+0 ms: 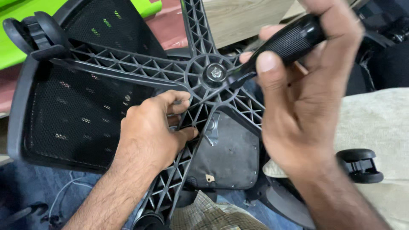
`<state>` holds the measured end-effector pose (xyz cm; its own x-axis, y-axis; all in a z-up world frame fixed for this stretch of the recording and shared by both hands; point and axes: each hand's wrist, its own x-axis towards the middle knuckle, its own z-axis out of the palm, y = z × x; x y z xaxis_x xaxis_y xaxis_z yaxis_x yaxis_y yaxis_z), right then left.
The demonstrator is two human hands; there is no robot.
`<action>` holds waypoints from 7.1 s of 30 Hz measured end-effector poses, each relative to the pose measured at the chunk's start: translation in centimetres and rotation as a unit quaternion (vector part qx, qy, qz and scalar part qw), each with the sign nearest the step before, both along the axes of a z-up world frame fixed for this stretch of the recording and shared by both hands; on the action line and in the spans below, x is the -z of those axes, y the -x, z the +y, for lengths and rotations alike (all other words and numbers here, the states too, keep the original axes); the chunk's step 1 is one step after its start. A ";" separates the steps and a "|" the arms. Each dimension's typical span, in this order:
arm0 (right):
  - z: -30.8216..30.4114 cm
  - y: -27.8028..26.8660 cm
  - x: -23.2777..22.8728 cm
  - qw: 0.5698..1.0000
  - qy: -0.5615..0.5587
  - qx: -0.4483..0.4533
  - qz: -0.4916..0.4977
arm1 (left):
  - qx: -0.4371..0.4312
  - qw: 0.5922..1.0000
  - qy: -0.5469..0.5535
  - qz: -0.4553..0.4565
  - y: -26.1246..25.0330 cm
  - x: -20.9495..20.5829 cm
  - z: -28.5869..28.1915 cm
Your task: The person uses a screwdriver to tighten the central bolt on the base of an office chair. They rotate the chair base to access the bolt and continue tightening it throughout the clip.
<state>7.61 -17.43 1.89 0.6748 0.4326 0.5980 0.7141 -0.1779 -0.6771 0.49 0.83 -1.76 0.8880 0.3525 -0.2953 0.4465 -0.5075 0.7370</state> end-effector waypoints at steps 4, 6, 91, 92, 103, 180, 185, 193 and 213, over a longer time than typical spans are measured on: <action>-1.3 0.9 -0.3 0.999 0.023 0.034 0.032 | 0.010 1.000 0.004 0.004 -0.1 0.2 0.3; -0.9 0.9 0.5 0.999 0.030 -0.001 -0.028 | 0.018 1.000 -0.010 0.019 -0.2 0.3 0.6; 2.4 1.5 -3.4 0.980 0.159 -0.107 0.048 | 0.073 0.984 -0.159 -0.033 1.0 0.1 -2.0; 2.5 1.5 -3.2 0.981 0.160 -0.110 0.010 | 0.069 0.982 -0.171 -0.029 0.9 0.0 -2.3; 3.1 0.8 -1.9 0.985 0.109 -0.130 -0.023 | 0.068 0.976 -0.207 -0.021 0.7 0.6 -2.6; 0.0 1.9 2.4 0.998 -0.007 0.028 -0.058 | 0.090 0.990 -0.106 0.019 0.8 -0.9 0.2; -1.3 1.6 1.9 0.999 -0.019 0.003 -0.043 | 0.106 0.985 -0.133 -0.010 0.9 -0.5 0.4; 2.2 1.7 2.4 0.999 -0.006 0.021 -0.040 | 0.098 0.985 -0.137 -0.020 1.0 -0.1 0.6; 4.2 -0.2 0.6 0.995 0.051 -0.082 0.032 | 0.092 0.986 -0.138 -0.017 1.2 -0.9 0.6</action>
<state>7.83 -13.21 1.31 0.6256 0.5961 0.5032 0.6949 -0.1326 -0.7068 -0.76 1.43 -0.83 0.9525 0.2466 -0.1787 0.3045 -0.7615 0.5722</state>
